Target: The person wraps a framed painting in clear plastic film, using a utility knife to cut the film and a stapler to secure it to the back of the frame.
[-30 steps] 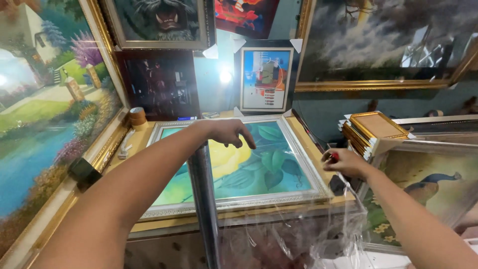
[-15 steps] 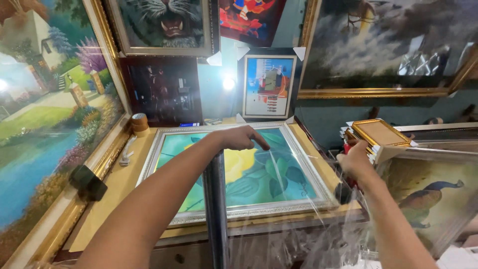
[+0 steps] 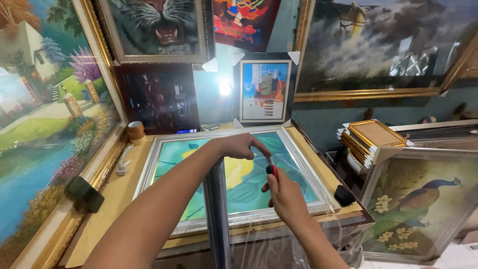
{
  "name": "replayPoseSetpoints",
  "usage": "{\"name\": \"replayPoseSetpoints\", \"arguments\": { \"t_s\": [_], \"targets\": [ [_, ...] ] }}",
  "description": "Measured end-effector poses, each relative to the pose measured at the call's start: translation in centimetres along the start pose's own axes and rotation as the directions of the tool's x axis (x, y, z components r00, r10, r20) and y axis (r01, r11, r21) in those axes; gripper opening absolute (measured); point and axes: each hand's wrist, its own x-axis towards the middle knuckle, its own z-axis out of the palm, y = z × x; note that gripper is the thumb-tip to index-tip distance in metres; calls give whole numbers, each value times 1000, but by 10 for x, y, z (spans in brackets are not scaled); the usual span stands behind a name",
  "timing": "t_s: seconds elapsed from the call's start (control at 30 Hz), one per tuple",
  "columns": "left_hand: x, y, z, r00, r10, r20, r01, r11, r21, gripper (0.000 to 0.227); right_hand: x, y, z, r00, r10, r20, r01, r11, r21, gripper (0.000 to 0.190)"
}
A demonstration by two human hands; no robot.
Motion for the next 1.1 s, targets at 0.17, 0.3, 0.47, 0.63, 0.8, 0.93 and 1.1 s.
{"name": "replayPoseSetpoints", "arguments": {
  "t_s": [0.17, 0.3, 0.47, 0.63, 0.8, 0.93, 1.1],
  "targets": [
    [14, -20, 2, 998, 55, -20, -55, 998, 7, 55, 19, 8, 16, 999, -53, -14, 45, 941, -335, 33],
    [15, -23, 3, 990, 126, -64, -125, 992, 30, 55, 25, 3, 16, 993, -108, -46, 78, 900, -429, 37],
    [15, -26, 3, 988, 138, -75, -133, 989, 68, 53, 32, 5, 23, 991, -110, -76, 58, 868, -494, 37],
    [13, -23, 3, 989, 109, -99, -104, 993, 60, 51, 31, 4, 29, 988, -111, -106, 48, 881, -471, 36],
    [14, -24, 4, 988, 108, -111, -100, 992, 80, 49, 30, 13, 41, 995, -44, -85, 6, 915, -404, 37],
    [15, -22, 6, 987, 91, -131, -80, 993, 84, 54, 21, 44, 68, 1000, 28, -13, -31, 892, -452, 33],
    [-1, 4, -1, 1000, -15, -15, 16, 999, 51, 60, 6, 92, 98, 999, 23, 30, -11, 933, -359, 26]
  ]
}}
